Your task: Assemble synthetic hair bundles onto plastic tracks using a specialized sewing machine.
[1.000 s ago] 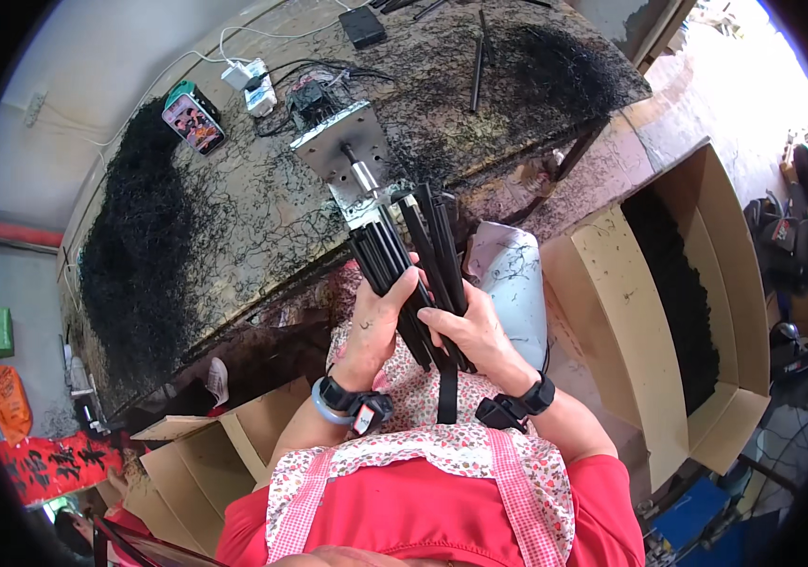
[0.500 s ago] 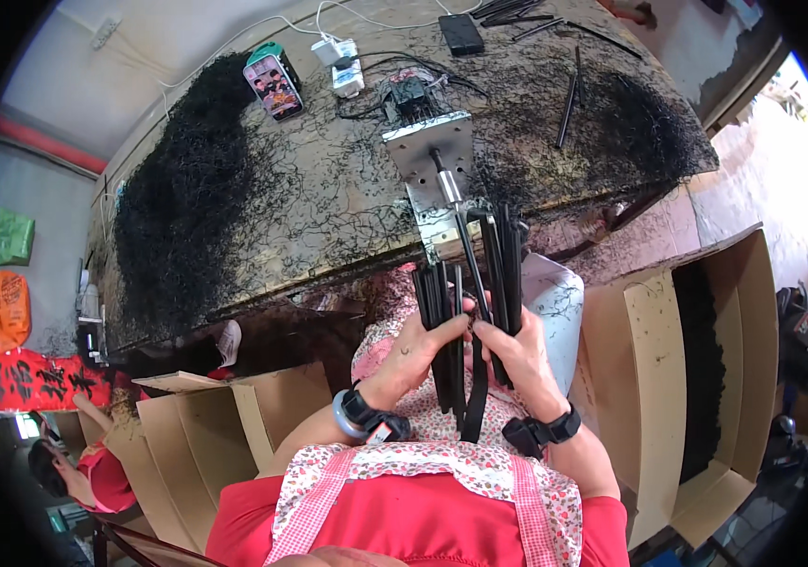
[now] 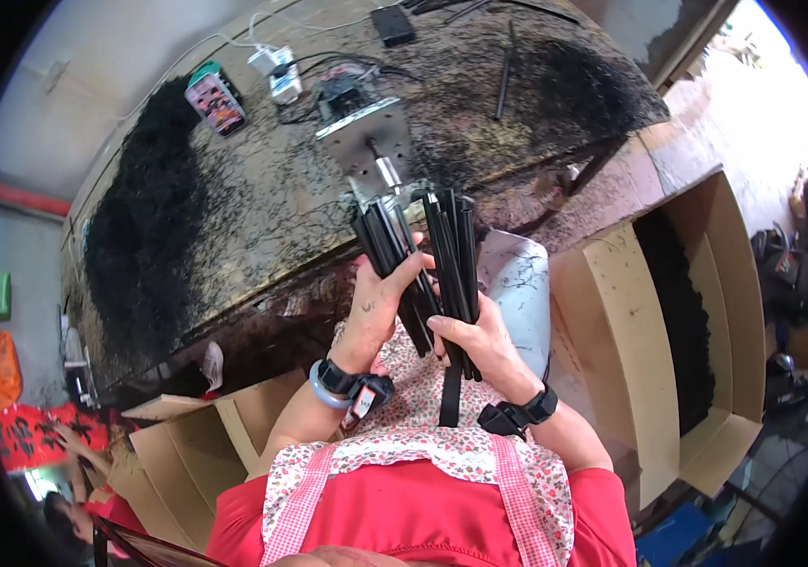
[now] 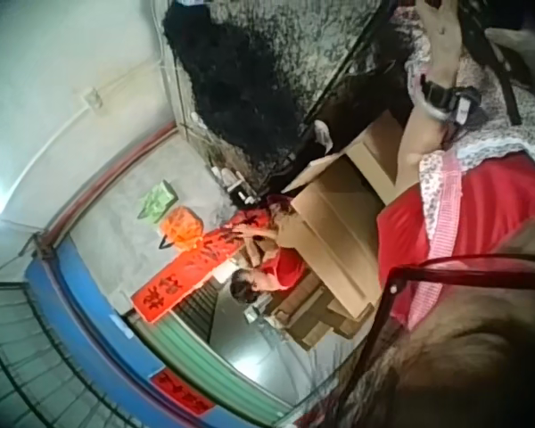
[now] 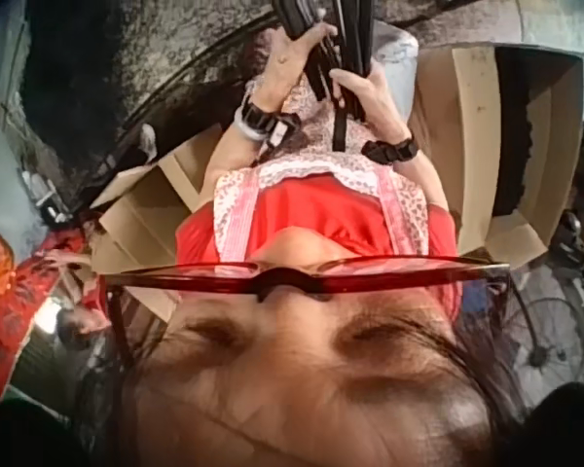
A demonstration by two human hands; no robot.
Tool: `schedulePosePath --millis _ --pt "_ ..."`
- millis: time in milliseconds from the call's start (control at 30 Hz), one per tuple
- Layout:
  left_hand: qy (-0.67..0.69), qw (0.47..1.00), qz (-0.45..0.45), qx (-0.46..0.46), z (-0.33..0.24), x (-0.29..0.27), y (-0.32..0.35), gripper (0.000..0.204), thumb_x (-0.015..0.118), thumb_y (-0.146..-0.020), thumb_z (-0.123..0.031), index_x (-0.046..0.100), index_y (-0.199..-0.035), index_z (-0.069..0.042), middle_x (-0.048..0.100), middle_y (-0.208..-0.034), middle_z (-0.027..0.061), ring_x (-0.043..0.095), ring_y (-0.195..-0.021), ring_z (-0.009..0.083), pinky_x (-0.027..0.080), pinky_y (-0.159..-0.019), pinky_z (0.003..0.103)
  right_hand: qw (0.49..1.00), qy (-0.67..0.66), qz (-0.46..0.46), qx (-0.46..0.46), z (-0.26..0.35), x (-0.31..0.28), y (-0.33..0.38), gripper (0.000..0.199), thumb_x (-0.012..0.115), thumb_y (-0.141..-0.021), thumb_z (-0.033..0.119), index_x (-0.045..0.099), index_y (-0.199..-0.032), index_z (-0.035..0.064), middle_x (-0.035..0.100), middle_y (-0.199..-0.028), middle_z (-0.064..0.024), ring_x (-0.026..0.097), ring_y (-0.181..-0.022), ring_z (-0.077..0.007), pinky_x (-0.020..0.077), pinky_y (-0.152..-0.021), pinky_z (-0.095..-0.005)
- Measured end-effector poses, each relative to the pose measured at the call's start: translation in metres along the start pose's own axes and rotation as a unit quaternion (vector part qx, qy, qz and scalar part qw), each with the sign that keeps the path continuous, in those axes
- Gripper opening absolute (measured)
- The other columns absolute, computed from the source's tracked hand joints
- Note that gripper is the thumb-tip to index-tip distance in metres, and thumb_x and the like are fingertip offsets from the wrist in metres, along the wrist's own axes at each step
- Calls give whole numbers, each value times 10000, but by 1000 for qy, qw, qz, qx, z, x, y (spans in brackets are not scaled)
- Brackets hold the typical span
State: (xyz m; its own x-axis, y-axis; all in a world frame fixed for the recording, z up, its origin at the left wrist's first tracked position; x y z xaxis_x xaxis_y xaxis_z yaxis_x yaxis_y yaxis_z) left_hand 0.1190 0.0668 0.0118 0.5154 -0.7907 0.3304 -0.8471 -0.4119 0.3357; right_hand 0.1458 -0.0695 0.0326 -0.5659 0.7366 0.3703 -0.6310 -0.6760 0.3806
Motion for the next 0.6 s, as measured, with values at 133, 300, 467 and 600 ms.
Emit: schedulePosePath --millis 133,300,467,600 --pt "16 1000 -22 -2 9 7 4 315 662 -906 -192 604 -1151 -3 654 -899 34 623 -766 110 503 -675 253 998 3 -22 54 7 -5 5 399 638 -854 110 519 -1215 -9 571 -633 -49 550 -506 -119 461 -468 -237" --pt "51 997 -65 4 7 1 -16 276 644 -918 -183 613 -1130 -11 654 -875 37 637 -710 121 515 -622 261 998 27 -5 63 9 -3 -17 423 648 -852 123 519 -1235 0 570 -635 -33 547 -508 -109 455 -458 -235" --pt "77 995 -56 -20 12 -1 -20 275 654 -912 -197 615 -1110 -11 653 -843 40 643 -679 128 520 -597 265 998 47 -5 34 8 -5 -28 440 649 -846 117 514 -1245 -10 572 -638 -27 538 -493 -104 447 -445 -235" --pt "58 998 -31 -21 11 6 -5 219 641 -921 -215 634 -951 2 658 -750 43 636 -627 134 512 -557 262 996 79 -22 41 3 -9 -11 425 648 -840 106 522 -1226 -22 574 -635 -30 536 -487 -100 445 -443 -232"
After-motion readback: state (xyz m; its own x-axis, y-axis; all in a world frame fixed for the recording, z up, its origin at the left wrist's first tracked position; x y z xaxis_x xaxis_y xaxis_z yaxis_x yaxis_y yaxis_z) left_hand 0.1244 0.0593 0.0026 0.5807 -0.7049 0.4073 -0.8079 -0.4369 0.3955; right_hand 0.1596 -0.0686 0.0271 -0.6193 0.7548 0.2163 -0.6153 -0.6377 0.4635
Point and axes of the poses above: each hand's wrist, its own y-axis away from the middle knuckle, its own x-axis out of the palm, z = x × y, the point moved 6 cm from there along -y, towards the middle knuckle
